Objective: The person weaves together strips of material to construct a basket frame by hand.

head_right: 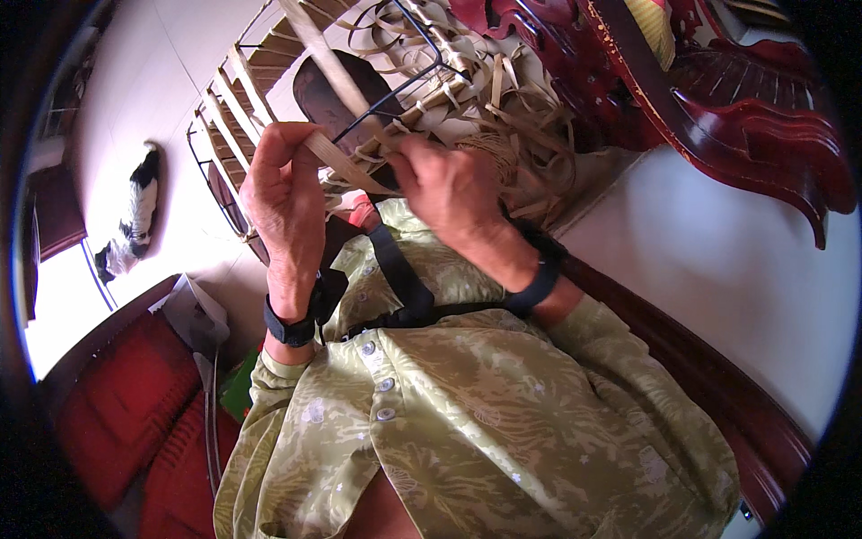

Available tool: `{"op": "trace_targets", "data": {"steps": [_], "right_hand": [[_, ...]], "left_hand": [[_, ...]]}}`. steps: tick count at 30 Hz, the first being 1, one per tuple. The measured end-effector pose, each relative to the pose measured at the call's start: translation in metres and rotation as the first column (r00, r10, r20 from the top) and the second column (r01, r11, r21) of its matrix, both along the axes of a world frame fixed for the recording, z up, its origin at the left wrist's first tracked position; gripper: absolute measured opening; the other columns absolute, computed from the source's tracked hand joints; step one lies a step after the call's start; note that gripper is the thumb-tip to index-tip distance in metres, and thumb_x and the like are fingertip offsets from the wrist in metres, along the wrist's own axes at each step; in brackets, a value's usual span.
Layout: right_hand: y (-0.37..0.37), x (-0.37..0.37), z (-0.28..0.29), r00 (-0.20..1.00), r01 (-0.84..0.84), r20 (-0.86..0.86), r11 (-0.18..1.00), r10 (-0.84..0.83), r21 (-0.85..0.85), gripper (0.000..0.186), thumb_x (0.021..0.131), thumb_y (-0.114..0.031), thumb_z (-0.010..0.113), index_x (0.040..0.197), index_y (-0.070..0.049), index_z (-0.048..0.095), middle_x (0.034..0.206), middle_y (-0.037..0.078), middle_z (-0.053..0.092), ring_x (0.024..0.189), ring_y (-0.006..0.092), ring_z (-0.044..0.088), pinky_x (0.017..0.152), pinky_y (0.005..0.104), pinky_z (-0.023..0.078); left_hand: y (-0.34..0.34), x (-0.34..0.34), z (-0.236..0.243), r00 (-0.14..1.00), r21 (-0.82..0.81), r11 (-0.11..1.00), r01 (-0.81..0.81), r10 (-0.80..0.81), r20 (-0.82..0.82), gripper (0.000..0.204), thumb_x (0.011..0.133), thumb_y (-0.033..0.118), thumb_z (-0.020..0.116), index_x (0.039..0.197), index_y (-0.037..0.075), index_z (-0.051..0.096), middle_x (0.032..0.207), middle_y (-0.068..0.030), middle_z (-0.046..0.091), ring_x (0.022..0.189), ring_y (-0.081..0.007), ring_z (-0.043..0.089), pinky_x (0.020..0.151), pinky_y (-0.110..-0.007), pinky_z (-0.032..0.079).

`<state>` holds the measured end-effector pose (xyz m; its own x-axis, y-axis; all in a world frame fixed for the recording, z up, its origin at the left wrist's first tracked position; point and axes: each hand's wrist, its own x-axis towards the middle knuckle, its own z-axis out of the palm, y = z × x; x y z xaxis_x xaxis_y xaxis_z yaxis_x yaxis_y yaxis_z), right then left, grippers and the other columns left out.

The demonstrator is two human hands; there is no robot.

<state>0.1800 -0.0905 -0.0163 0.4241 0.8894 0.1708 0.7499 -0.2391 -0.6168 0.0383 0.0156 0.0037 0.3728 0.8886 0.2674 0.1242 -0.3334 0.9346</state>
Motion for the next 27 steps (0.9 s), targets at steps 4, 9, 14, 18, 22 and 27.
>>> {"op": "trace_targets", "data": {"steps": [4,9,14,18,22,27], "right_hand": [[-0.056,0.083,-0.023,0.936,0.338,0.203,0.899,-0.289,-0.278,0.012,0.093,-0.017,0.060,0.093,-0.009,0.068,0.076,0.022,0.065,0.068,0.0383,0.068,0.056,0.0418,0.050],[-0.145,0.254,-0.080,0.688,0.682,0.503,0.230,-0.523,-0.695,0.013,0.090,-0.017,0.061,0.098,-0.009,0.069,0.076,0.010,0.073,0.058,0.0210,0.070,0.055,0.0321,0.055],[-0.066,0.133,0.002,0.927,0.372,0.065,0.882,-0.369,-0.291,0.020,0.091,-0.018,0.068,0.110,-0.010,0.071,0.087,0.012,0.074,0.080,0.0254,0.074,0.071,0.0352,0.056],[-0.015,0.020,0.023,0.997,0.044,-0.057,0.998,-0.041,0.050,0.021,0.092,-0.020,0.072,0.113,-0.018,0.073,0.063,0.002,0.069,0.051,0.0127,0.065,0.046,0.0298,0.050],[0.019,-0.020,0.019,0.997,-0.032,0.074,0.974,0.015,0.224,0.019,0.089,-0.018,0.073,0.103,-0.009,0.064,0.064,0.005,0.066,0.053,0.0206,0.066,0.049,0.0358,0.050],[0.008,-0.011,0.019,0.984,0.177,-0.014,0.984,-0.177,0.017,0.022,0.086,-0.021,0.076,0.089,-0.008,0.059,0.069,0.010,0.067,0.059,0.0296,0.068,0.051,0.0392,0.050]], "left_hand": [[-0.001,0.000,0.010,0.999,-0.005,1.000,-0.013,0.013,-0.032,0.016,0.090,-0.009,0.055,0.095,0.003,0.064,0.073,-0.0052,0.060,0.060,-0.0106,0.057,0.054,-0.026,0.045],[-0.001,0.001,0.010,1.000,0.001,1.000,0.000,0.000,-0.005,0.016,0.089,-0.009,0.055,0.096,0.003,0.064,0.071,-0.0050,0.059,0.053,-0.0102,0.056,0.051,-0.027,0.044],[-0.001,-0.001,0.009,0.999,-0.047,0.999,-0.019,0.018,-0.031,0.016,0.091,-0.008,0.055,0.096,0.003,0.064,0.070,-0.0038,0.060,0.055,-0.0096,0.058,0.051,-0.025,0.044],[0.000,0.002,0.009,0.999,-0.013,1.000,-0.011,0.010,-0.044,0.015,0.092,-0.008,0.056,0.097,0.003,0.064,0.073,-0.0039,0.063,0.060,-0.0083,0.058,0.055,-0.025,0.047],[0.001,0.000,0.006,1.000,-0.013,1.000,-0.009,0.009,-0.016,0.015,0.091,-0.008,0.056,0.098,0.003,0.064,0.074,-0.0044,0.064,0.063,-0.0088,0.059,0.058,-0.025,0.049],[-0.003,0.000,0.014,0.995,-0.037,0.999,-0.020,0.017,-0.100,0.014,0.092,-0.008,0.056,0.099,0.002,0.065,0.079,-0.0037,0.065,0.071,-0.0085,0.061,0.064,-0.025,0.051]]}}
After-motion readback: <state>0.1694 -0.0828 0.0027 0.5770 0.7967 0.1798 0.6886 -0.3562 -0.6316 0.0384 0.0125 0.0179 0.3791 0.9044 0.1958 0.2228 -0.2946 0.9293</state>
